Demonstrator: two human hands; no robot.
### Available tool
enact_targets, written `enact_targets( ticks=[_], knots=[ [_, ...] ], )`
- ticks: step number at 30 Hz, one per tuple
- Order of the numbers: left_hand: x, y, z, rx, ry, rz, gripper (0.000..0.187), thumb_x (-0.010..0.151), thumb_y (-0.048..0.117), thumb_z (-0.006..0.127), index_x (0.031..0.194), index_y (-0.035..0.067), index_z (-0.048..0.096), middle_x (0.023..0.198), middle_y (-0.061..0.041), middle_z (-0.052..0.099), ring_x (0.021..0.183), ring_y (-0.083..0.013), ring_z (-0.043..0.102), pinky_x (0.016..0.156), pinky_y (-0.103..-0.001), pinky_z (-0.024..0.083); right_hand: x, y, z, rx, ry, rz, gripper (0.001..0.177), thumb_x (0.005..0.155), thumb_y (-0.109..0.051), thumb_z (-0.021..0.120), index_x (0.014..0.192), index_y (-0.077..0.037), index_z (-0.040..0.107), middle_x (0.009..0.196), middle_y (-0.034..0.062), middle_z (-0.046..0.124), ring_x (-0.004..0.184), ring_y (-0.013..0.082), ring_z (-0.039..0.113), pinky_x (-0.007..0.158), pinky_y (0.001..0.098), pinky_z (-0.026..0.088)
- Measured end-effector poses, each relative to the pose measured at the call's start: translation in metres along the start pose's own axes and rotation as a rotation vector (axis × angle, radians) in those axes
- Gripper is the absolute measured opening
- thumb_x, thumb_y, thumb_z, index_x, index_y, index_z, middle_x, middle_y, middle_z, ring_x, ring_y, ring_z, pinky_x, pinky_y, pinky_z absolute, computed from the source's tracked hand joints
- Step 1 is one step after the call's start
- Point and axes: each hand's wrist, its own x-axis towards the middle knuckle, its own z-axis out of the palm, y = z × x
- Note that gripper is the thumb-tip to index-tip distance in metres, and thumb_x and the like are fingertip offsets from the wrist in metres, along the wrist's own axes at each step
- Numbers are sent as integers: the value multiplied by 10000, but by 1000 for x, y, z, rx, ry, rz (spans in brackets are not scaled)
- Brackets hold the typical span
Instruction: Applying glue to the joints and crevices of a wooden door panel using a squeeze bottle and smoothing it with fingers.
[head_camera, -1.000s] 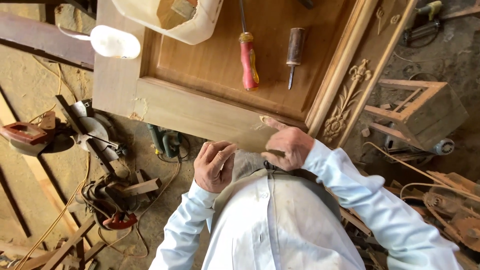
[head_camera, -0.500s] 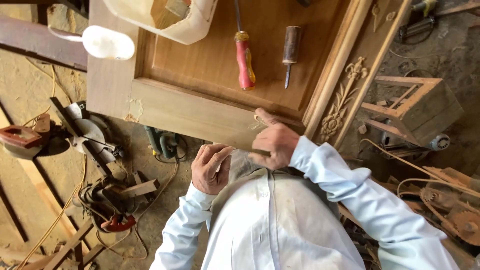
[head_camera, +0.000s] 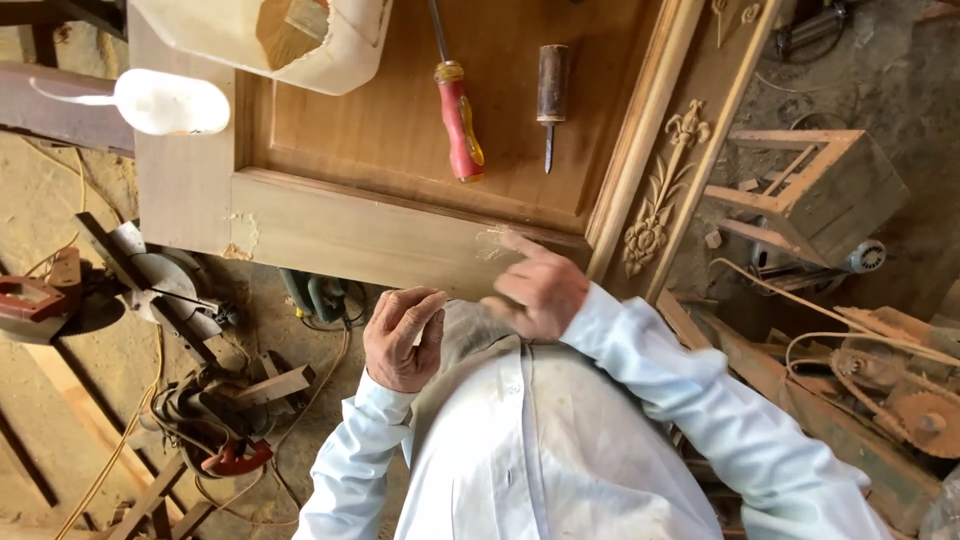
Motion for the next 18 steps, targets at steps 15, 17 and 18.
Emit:
enact_targets(
  ticks=[15, 17, 18],
  knots=[
    [12, 14, 2, -26, -21, 17, 110, 920, 28, 690, 969, 25, 788, 882, -177, 719, 665, -378, 660, 616, -443, 563, -28, -2, 10, -46, 123, 164, 156, 866, -253, 757, 765, -148, 703, 612, 44, 637, 720, 275, 742, 1097, 465, 515],
    [8, 11, 4, -37, -9, 20, 108, 923, 36, 692, 970, 25, 789, 891, -174, 721, 677, -370, 667, 626, -437, 567, -47, -4, -7, -125, 102, 190, 175, 873, -256, 745, 751, -147, 681, 588, 43, 620, 666, 261, 725, 1120, 446, 500],
    [7, 9, 5, -50, -3, 28, 107, 926, 44, 693, 971, 26, 789, 900, -172, 723, 690, -363, 674, 636, -431, 570, -55, -5, -16, -207, 88, 221, 195, 879, -258, 733, 737, -146, 659, 564, 42, 603, 612, 247, 707, 1142, 427, 485]
  ],
)
